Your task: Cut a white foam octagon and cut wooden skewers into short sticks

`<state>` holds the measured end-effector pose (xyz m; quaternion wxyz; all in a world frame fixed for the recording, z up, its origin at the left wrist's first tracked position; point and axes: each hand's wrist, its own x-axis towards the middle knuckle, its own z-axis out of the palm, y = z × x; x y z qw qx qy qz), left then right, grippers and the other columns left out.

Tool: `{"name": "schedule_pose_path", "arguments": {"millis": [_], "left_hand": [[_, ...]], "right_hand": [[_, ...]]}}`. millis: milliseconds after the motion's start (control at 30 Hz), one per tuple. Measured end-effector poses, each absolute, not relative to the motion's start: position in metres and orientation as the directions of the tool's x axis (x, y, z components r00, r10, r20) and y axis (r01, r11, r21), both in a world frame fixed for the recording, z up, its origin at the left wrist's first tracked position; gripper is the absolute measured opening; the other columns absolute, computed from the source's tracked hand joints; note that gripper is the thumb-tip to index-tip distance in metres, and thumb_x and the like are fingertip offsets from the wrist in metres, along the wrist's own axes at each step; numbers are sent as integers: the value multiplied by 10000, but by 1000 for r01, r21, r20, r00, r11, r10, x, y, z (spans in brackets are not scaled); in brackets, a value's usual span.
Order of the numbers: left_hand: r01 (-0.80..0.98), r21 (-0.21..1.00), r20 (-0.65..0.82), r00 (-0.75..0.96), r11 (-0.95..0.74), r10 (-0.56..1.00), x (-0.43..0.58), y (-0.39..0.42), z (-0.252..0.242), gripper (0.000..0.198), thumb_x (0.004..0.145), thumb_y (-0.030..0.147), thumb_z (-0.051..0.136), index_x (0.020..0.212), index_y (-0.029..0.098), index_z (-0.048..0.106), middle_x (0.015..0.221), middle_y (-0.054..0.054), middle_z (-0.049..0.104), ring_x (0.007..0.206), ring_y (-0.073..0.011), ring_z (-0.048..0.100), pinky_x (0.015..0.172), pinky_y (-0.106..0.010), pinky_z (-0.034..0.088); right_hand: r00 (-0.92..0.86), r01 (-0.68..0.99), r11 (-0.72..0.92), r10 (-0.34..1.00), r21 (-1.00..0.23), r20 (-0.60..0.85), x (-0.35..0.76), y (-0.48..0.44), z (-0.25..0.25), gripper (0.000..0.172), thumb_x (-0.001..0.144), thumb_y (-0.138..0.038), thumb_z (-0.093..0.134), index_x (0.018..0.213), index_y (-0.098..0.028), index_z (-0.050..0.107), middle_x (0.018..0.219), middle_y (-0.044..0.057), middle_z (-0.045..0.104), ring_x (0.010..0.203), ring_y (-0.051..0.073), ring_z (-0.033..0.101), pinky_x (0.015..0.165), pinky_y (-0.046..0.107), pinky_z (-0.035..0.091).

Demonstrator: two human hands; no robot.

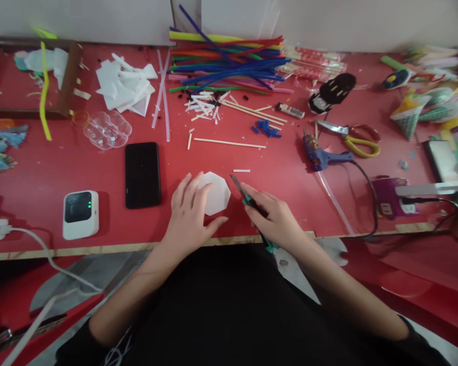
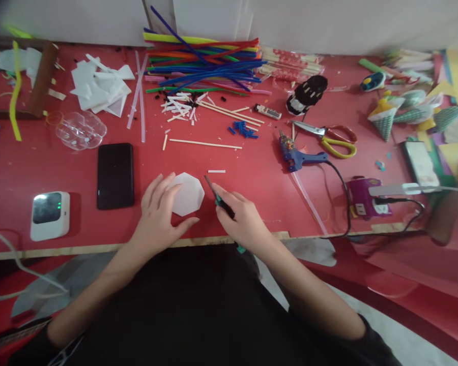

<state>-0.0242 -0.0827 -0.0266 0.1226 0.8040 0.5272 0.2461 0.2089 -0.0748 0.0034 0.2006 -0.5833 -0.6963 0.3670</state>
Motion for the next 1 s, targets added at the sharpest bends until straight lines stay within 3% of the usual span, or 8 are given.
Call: {"name": "schedule_pose_path", "arguments": {"millis": [133,333,600,1000], "left_hand": [[790,394,204,423,-470,883,-13,-79,-23,502,944,414,618,1379,172,553,1579,-162,464,1521,-418,285,1153,-578,340],[784,360,235,448,-505,863,-9,-71,-27,402,993,353,530,1313,132,629,1432,-135,631,1330,-311,563,1120,-485,395],[811,330,207,438,-483,875,-5,-67,-23,431,959,280,547,1365,149,605,1408,-105,647,1255,-311,588,1033,-476,427],[816,370,172,408,-443,896,-3,-66,-26,479,944,298,543,1401,159,569,1392,-133,647,1267,-342,562,1021,-506,406]], "right_hand": [[-250,645,67,960,-761,-128,198,-70,0,535,913,-215,516,1442,-215,596,983,69,716,840,178,673,820,328,552],[-259,647,74,958,-759,-127,195,-70,-3,546,903,-204,511,1442,-208,597,986,78,714,835,180,669,815,326,545],[-270,672,93,955,-735,-126,195,-71,-1,557,899,-200,507,1450,-207,591,883,47,669,735,156,621,725,295,517],[-272,682,67,947,-728,-169,194,-70,2,552,902,-191,498,1443,-238,597,889,46,652,750,160,617,744,311,516]]}}
